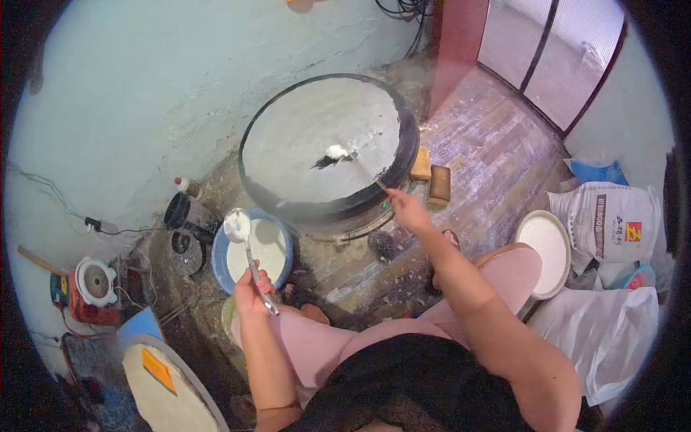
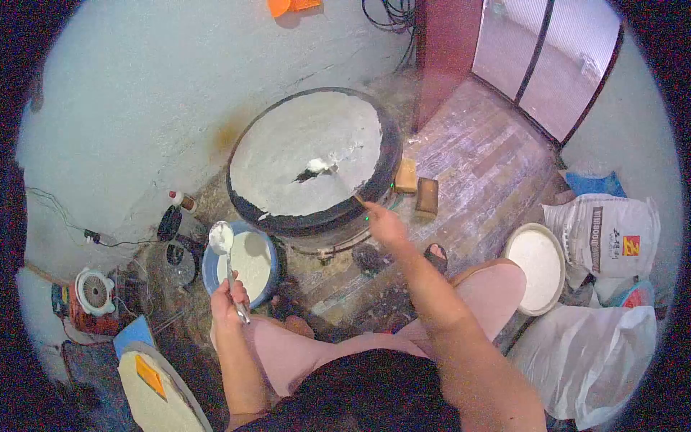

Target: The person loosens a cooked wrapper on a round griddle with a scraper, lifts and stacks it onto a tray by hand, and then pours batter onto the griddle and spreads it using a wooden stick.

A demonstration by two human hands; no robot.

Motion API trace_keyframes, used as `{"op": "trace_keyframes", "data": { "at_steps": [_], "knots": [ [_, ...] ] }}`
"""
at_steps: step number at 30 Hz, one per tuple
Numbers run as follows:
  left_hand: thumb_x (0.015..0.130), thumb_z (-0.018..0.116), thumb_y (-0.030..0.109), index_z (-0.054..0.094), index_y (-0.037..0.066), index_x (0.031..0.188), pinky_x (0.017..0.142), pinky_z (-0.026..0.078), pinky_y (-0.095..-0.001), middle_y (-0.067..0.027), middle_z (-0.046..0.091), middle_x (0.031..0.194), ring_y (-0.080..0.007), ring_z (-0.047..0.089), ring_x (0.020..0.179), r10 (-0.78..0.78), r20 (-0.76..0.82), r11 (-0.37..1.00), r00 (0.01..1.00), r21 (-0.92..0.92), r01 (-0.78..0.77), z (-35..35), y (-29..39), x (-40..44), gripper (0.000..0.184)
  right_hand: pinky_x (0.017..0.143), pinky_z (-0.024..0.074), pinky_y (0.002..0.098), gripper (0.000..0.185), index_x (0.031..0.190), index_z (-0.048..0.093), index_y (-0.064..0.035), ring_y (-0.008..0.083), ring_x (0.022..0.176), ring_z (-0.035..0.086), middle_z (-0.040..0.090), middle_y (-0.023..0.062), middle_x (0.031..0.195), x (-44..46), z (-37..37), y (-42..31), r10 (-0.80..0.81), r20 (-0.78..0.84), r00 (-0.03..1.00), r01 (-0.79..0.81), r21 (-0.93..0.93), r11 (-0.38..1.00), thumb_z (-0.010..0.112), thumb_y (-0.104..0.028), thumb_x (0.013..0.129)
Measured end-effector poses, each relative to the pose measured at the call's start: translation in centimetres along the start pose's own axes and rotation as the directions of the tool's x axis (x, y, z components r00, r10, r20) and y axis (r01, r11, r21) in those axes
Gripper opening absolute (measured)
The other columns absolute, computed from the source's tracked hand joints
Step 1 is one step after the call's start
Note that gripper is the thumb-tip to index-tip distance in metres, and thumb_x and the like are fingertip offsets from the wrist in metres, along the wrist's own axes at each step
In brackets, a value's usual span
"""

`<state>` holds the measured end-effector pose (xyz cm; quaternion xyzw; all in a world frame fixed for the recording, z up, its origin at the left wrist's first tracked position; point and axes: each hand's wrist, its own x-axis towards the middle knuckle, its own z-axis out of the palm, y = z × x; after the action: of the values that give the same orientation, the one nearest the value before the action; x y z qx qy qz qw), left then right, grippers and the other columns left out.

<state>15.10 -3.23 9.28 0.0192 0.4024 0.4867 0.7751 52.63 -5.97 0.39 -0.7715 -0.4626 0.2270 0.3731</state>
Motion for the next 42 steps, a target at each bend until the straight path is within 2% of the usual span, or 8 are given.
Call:
{"op": "trace_keyframes", "data": {
  "at_steps": [5,14,17,21,26,29,34,42],
  "knots": [
    [0.087,0.039,0.018,0.048,0.001,0.1,0.034,0.031,-0.0211,-0.0042,0.043,0.06,-0.0095,0.033,0.039,-0.005,-0.088,1.0,0.996,-0.005,0.005,0.4,0.0,0.1,0.023,0.07,0.0458,0.042,0.03,0.109,0.054,-0.0187,0.0325,0.084,0.057,0.059,0.0174,0.09,-1.6,-0.8,-6.3,-0.036,0.156,0.987,0.061,-0.158,0.986,0.042,-0.02,0.082],
    [0.089,0.037,0.023,0.048,0.005,0.1,0.037,0.032,-0.0207,-0.0037,0.04,0.065,-0.0101,0.036,0.046,-0.056,0.029,0.998,0.998,-0.041,0.057,-0.9,0.4,0.3,0.024,0.059,0.045,0.0411,0.043,0.117,0.045,-0.0156,0.0272,0.07,0.054,0.052,0.0073,0.079,-4.0,-0.6,-4.6,-0.411,-0.087,0.907,0.323,-0.483,0.814,0.048,-0.011,0.074],
    [0.089,0.037,0.022,0.048,0.005,0.099,0.038,0.033,-0.0207,-0.004,0.041,0.065,-0.01,0.037,0.047,-0.061,0.031,0.997,0.998,-0.048,0.062,-0.9,0.3,0.4,0.023,0.059,0.0441,0.0384,0.045,0.114,0.049,-0.0188,0.0261,0.073,0.055,0.054,0.0075,0.081,-5.8,2.4,-5.8,-0.391,0.069,0.918,0.358,-0.569,0.74,0.045,-0.006,0.072],
    [0.089,0.037,0.022,0.048,0.005,0.1,0.038,0.033,-0.0212,-0.0042,0.04,0.064,-0.0101,0.036,0.047,-0.059,-0.029,0.998,0.998,-0.001,0.059,-0.3,0.4,0.0,0.023,0.06,0.0451,0.0396,0.044,0.117,0.045,-0.0153,0.0254,0.072,0.055,0.053,0.0087,0.078,-5.1,0.2,-3.1,-0.296,-0.043,0.954,0.213,-0.595,0.775,0.047,-0.011,0.074],
    [0.089,0.036,0.022,0.047,0.004,0.101,0.037,0.032,-0.0217,-0.0046,0.041,0.065,-0.0101,0.036,0.046,-0.059,-0.011,0.995,0.998,-0.08,0.058,-0.1,0.2,-0.1,0.024,0.063,0.0457,0.0394,0.05,0.12,0.043,-0.0157,0.0273,0.075,0.056,0.054,0.0101,0.079,-6.7,-1.4,-2.7,-0.197,-0.102,0.975,0.133,-0.444,0.886,0.048,-0.007,0.071],
    [0.088,0.037,0.021,0.049,0.0,0.1,0.039,0.034,-0.0228,-0.0031,0.039,0.061,-0.0108,0.036,0.045,-0.047,0.026,0.994,0.999,-0.096,0.049,-0.6,0.2,0.1,0.027,0.062,0.046,0.04,0.049,0.119,0.043,-0.016,0.0282,0.073,0.057,0.055,0.0104,0.081,-7.0,0.2,-1.7,-0.356,0.033,0.934,0.312,-0.564,0.765,0.047,-0.006,0.071],
    [0.088,0.038,0.02,0.047,-0.001,0.1,0.038,0.033,-0.0223,-0.0025,0.037,0.058,-0.0102,0.035,0.044,-0.062,0.013,0.997,0.998,-0.041,0.062,-0.2,0.5,-0.2,0.026,0.066,0.0445,0.0432,0.042,0.113,0.047,-0.0163,0.0328,0.077,0.056,0.056,0.0123,0.084,-5.1,-3.3,-1.1,-0.088,-0.138,0.986,0.006,-0.503,0.864,0.05,-0.012,0.072],
    [0.089,0.035,0.019,0.047,-0.001,0.1,0.037,0.032,-0.0221,-0.0035,0.04,0.059,-0.0104,0.035,0.043,0.001,0.028,1.0,1.0,0.015,-0.002,-0.9,0.1,0.1,0.026,0.077,0.0432,0.043,0.033,0.116,0.046,-0.0159,0.0353,0.091,0.054,0.056,0.0173,0.101,-2.7,-3.8,0.3,0.117,-0.046,0.992,-0.121,-0.111,0.986,0.042,-0.022,0.083]
  ]
}}
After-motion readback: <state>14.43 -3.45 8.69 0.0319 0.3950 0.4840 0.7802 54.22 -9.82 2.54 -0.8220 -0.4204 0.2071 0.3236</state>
